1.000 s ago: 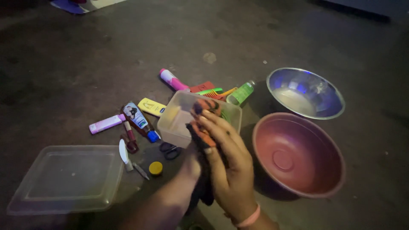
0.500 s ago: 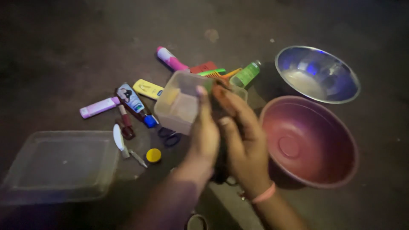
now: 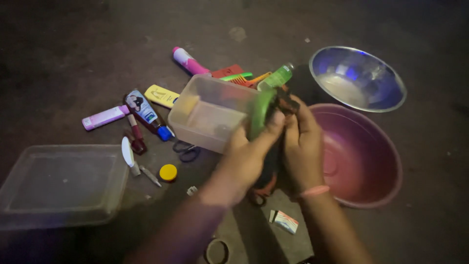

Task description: The person sits on the floor and cleans various items using a cloth. They wipe a metal bowl, a plastic container, and a small green object, then place them into a pink basin.

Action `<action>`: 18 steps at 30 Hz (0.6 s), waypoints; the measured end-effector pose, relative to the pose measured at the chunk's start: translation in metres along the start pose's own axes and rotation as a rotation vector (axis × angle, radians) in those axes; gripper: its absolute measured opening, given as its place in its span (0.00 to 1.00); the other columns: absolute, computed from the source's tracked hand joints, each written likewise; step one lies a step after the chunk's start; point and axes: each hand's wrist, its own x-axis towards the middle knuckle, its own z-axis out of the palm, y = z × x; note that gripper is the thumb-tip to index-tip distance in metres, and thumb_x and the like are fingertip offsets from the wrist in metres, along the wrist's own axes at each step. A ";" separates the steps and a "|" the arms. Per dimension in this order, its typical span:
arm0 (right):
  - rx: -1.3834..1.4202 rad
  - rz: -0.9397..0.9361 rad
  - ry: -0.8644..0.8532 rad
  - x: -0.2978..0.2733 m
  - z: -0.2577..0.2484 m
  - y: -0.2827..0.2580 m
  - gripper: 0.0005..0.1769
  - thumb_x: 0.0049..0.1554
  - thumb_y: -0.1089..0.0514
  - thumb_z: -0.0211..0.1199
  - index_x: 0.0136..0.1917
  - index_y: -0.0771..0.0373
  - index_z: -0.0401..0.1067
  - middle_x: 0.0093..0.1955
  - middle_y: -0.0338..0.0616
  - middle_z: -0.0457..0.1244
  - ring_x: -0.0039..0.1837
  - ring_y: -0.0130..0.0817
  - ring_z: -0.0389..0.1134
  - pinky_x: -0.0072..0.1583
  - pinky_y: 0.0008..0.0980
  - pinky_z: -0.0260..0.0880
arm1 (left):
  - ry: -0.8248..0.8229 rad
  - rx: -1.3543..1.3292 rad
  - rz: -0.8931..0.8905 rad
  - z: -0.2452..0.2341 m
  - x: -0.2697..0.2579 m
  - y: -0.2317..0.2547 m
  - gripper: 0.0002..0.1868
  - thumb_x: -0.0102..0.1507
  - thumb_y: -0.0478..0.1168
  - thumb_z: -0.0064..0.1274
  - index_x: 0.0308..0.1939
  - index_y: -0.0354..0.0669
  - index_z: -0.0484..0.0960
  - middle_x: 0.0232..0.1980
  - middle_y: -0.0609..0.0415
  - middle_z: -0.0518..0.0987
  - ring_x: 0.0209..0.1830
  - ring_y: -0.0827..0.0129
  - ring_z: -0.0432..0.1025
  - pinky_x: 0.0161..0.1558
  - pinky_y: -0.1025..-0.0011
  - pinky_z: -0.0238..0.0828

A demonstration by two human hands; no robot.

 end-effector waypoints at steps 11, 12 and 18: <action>0.226 0.391 0.078 0.005 -0.003 -0.008 0.19 0.68 0.54 0.47 0.64 0.63 0.73 0.55 0.40 0.68 0.53 0.26 0.67 0.55 0.27 0.69 | 0.350 0.030 0.112 -0.047 0.023 0.009 0.17 0.65 0.40 0.52 0.57 0.37 0.78 0.49 0.55 0.83 0.47 0.71 0.79 0.48 0.71 0.77; 0.131 0.372 0.087 0.009 -0.009 -0.017 0.21 0.68 0.53 0.45 0.66 0.61 0.72 0.57 0.40 0.68 0.55 0.26 0.68 0.56 0.27 0.69 | 0.388 0.153 0.120 -0.048 0.025 0.001 0.17 0.65 0.40 0.54 0.57 0.39 0.76 0.49 0.57 0.82 0.46 0.74 0.77 0.47 0.73 0.76; 0.445 0.535 0.242 0.022 -0.028 -0.052 0.26 0.67 0.47 0.39 0.66 0.62 0.68 0.58 0.47 0.68 0.56 0.41 0.71 0.58 0.43 0.72 | 0.476 -0.310 -0.132 -0.059 0.037 -0.040 0.11 0.70 0.40 0.47 0.53 0.42 0.76 0.36 0.60 0.74 0.31 0.78 0.68 0.31 0.77 0.66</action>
